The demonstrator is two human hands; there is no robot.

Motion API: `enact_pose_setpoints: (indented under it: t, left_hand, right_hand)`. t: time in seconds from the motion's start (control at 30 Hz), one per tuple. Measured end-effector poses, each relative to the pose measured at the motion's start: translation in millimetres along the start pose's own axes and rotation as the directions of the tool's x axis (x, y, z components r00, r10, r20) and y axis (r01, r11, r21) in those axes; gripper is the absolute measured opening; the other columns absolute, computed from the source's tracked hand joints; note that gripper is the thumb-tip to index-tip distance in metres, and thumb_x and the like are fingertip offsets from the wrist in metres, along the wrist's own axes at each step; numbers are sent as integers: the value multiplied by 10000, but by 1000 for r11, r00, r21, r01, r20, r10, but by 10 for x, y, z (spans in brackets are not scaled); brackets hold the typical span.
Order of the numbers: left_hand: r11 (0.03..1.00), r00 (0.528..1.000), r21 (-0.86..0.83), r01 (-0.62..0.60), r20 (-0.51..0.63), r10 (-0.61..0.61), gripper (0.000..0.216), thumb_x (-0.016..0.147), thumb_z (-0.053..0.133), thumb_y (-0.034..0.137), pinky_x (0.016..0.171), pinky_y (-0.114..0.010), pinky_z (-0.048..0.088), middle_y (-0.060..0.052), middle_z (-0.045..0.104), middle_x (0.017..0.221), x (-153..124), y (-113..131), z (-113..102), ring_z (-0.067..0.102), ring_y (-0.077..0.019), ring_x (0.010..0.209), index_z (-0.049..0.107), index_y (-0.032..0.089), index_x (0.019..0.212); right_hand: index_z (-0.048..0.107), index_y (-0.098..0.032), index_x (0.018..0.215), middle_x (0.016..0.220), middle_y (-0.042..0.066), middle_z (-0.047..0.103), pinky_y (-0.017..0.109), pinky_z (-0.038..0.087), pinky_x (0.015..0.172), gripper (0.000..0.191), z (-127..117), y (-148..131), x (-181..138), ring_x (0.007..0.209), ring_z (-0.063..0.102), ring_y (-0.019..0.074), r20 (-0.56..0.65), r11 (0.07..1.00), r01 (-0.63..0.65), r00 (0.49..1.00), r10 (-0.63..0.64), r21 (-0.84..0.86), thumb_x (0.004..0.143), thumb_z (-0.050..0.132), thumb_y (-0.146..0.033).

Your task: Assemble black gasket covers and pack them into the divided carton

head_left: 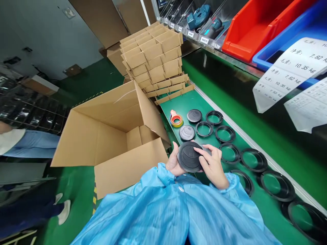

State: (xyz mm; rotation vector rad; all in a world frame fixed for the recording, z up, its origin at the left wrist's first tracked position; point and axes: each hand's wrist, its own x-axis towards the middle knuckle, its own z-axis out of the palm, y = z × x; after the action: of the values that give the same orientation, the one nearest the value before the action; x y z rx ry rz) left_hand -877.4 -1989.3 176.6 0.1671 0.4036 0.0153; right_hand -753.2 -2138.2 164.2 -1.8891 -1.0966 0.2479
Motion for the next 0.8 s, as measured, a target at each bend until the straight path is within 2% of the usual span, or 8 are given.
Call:
enact_pose_setpoints:
  t: [0.13,0.3,0.47,0.63,0.8]
  left_hand:
    - [1000,999,5,-29,42,29,861,803,370,849,1113,-677,315,-158,556,1432,-193,-57,-9,518,-397,1317,452,319,1477]
    - [998,997,33,-44,66,42,901,820,361,831,1100,-689,317,-209,566,1395,-326,-111,5,545,-402,1285,400,254,1511]
    - [999,997,17,-48,60,47,936,848,297,825,1114,-634,337,-244,589,1351,-354,-173,47,566,-389,1264,422,156,1491]
    - [998,996,6,-60,61,60,903,882,254,788,1121,-585,350,-239,619,1312,-347,-214,118,583,-364,1250,445,135,1475]
    - [999,998,-32,-34,46,35,915,881,251,791,1111,-592,359,-250,614,1315,-293,-244,171,571,-376,1260,443,121,1474]
  right_hand:
    - [668,-308,1299,1356,99,452,541,336,1096,478,94,-91,12,1266,388,303,93,998,58,994,-58,-1,1054,305,-498]
    - [753,-271,1074,1320,92,500,556,289,1126,614,146,-165,1,1291,358,296,165,994,60,984,-74,89,1066,191,-519]
    - [746,-248,966,1318,95,517,545,286,1130,625,75,-265,25,1301,353,292,146,994,62,987,-74,86,1061,204,-544]
    - [728,-247,1013,1327,88,532,516,317,1117,562,20,-307,-27,1289,387,271,123,993,77,989,-88,90,1072,225,-491]
    - [721,-244,1008,1312,83,560,492,328,1116,561,-11,-270,-45,1282,419,258,113,992,67,990,-79,107,1076,216,-478]
